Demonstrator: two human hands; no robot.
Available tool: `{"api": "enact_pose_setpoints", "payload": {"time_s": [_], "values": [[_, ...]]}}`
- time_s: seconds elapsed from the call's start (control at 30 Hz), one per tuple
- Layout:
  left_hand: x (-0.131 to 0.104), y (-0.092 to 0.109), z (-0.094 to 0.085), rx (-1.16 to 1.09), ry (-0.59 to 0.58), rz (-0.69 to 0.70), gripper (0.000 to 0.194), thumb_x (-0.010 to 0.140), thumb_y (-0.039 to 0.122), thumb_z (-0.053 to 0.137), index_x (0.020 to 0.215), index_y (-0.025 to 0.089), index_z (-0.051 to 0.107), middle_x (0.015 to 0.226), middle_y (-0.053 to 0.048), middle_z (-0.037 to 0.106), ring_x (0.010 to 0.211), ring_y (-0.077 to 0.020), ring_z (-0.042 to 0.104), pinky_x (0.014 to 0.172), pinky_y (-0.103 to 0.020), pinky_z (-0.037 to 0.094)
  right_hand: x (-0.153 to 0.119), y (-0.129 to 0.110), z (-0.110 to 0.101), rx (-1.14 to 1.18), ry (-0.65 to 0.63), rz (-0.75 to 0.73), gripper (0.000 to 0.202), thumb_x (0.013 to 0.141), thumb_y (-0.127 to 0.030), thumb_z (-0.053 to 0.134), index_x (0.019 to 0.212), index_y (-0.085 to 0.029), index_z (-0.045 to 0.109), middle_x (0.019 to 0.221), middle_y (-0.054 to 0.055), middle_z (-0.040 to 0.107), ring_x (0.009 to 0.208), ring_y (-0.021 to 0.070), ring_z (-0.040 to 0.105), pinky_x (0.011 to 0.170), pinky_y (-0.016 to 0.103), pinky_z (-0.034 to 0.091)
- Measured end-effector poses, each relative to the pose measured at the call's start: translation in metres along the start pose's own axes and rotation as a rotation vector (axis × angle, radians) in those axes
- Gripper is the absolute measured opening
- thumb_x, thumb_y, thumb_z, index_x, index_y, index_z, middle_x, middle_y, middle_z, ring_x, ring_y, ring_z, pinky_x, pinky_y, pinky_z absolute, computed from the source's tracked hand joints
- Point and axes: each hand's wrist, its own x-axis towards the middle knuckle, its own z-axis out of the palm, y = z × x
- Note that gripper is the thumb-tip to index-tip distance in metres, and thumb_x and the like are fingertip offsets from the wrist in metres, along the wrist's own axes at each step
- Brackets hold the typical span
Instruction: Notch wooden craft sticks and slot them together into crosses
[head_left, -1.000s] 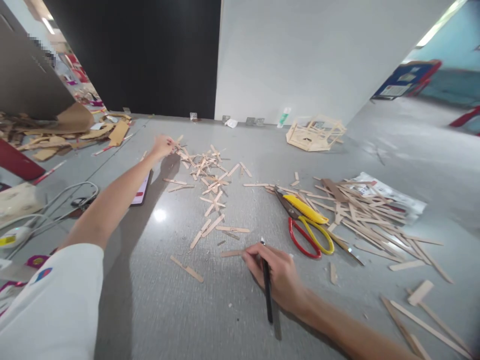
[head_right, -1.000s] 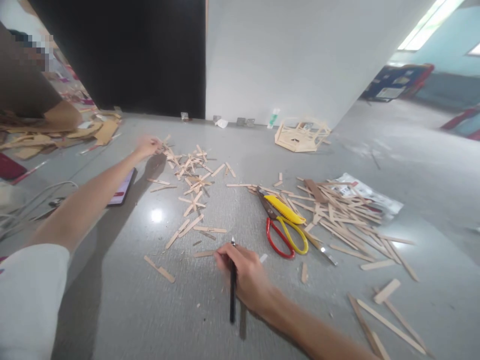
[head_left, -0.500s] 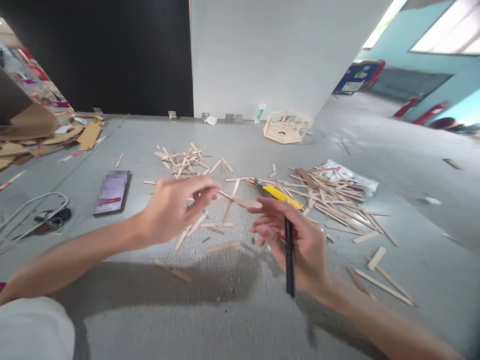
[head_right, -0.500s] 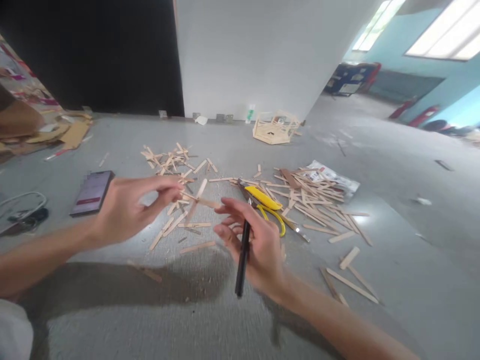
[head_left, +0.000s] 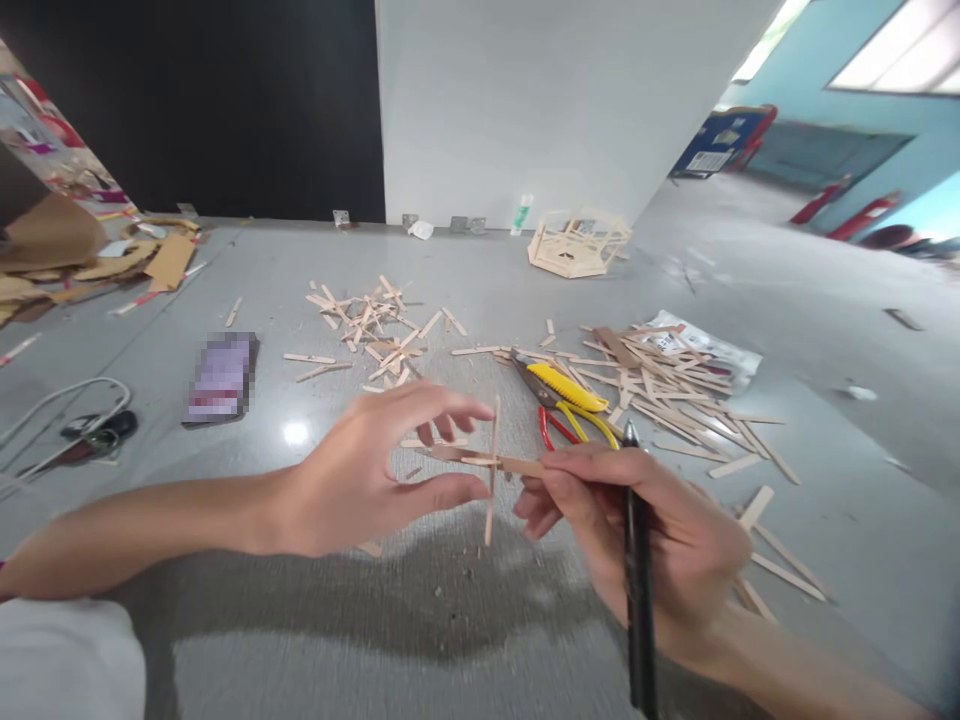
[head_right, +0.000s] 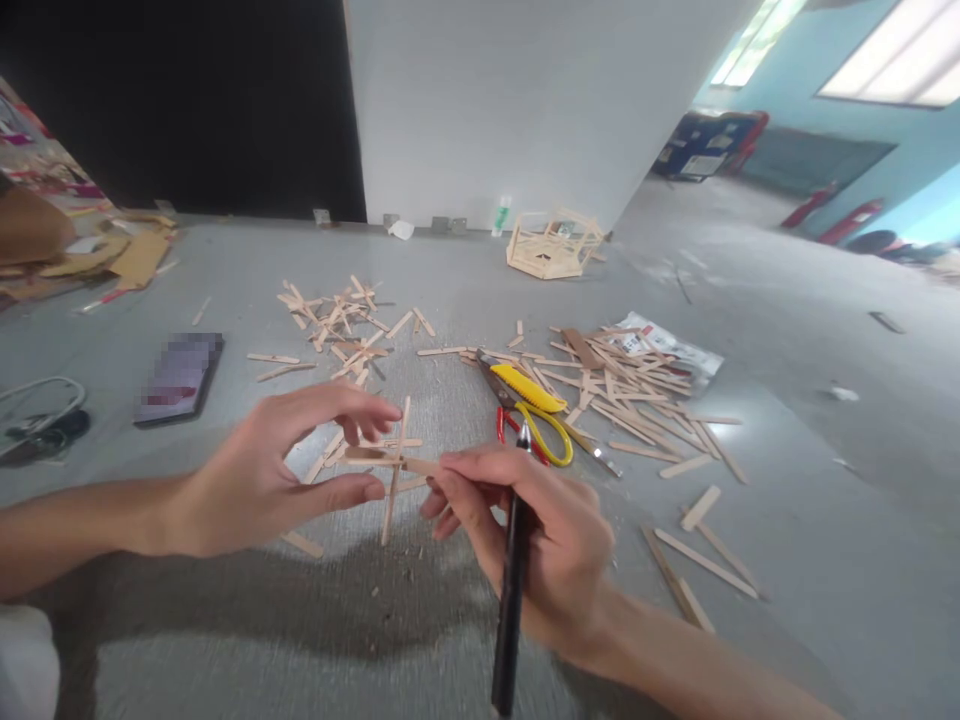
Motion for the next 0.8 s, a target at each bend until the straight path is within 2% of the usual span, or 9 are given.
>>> {"api": "enact_pose_setpoints", "payload": {"time_s": [0.1,0.27,0.43,0.7,0.8], "values": [[-0.003,0.000,0.003,-0.132,-0.040,-0.099,0.038,0.091,0.031,0.078,0.125,0.020,0.065,0.096,-0.001,0.074,0.083,-0.0127,0.067,0.082,-0.024,0.055,-0.003,0.000,0.000,0.050,-0.013,0.032,0.023,0.093,-0.003,0.069,0.104,-0.022,0.072,0.075,-0.001,0.077,0.053,0.0137,0.074,0.049,0.022,0.065],[-0.006,0.003,0.008,-0.242,0.000,-0.185,0.025,0.091,0.025,0.076,0.115,0.020,0.070,0.097,-0.001,0.078,0.085,-0.0115,0.073,0.084,-0.020,0.057,-0.001,0.003,0.001,0.099,-0.016,0.087,0.023,0.092,-0.003,0.070,0.101,-0.023,0.074,0.077,-0.003,0.077,0.054,0.0110,0.074,0.051,0.018,0.065],[-0.004,0.005,0.011,-0.360,0.026,-0.263,0.012,0.091,0.023,0.076,0.102,0.019,0.073,0.094,0.000,0.079,0.086,-0.0098,0.076,0.077,-0.013,0.058,0.000,0.004,0.001,0.126,-0.033,0.116,0.023,0.093,-0.004,0.070,0.102,-0.024,0.074,0.080,-0.003,0.078,0.057,0.0105,0.075,0.053,0.016,0.065],[-0.003,0.003,0.012,-0.310,0.041,-0.246,0.005,0.091,0.019,0.075,0.095,0.017,0.074,0.087,0.001,0.079,0.080,-0.0079,0.074,0.076,-0.012,0.057,-0.004,0.006,0.000,0.147,-0.061,0.193,0.018,0.092,-0.006,0.074,0.098,-0.023,0.074,0.072,-0.003,0.078,0.054,0.0125,0.075,0.050,0.018,0.064],[-0.003,0.004,0.012,-0.332,0.033,-0.231,0.009,0.088,0.018,0.077,0.096,0.017,0.072,0.087,0.001,0.078,0.078,-0.0080,0.072,0.077,-0.014,0.057,-0.007,0.008,0.001,0.145,-0.044,0.182,0.018,0.092,-0.006,0.074,0.098,-0.023,0.073,0.074,-0.003,0.079,0.055,0.0129,0.076,0.050,0.019,0.065]]}}
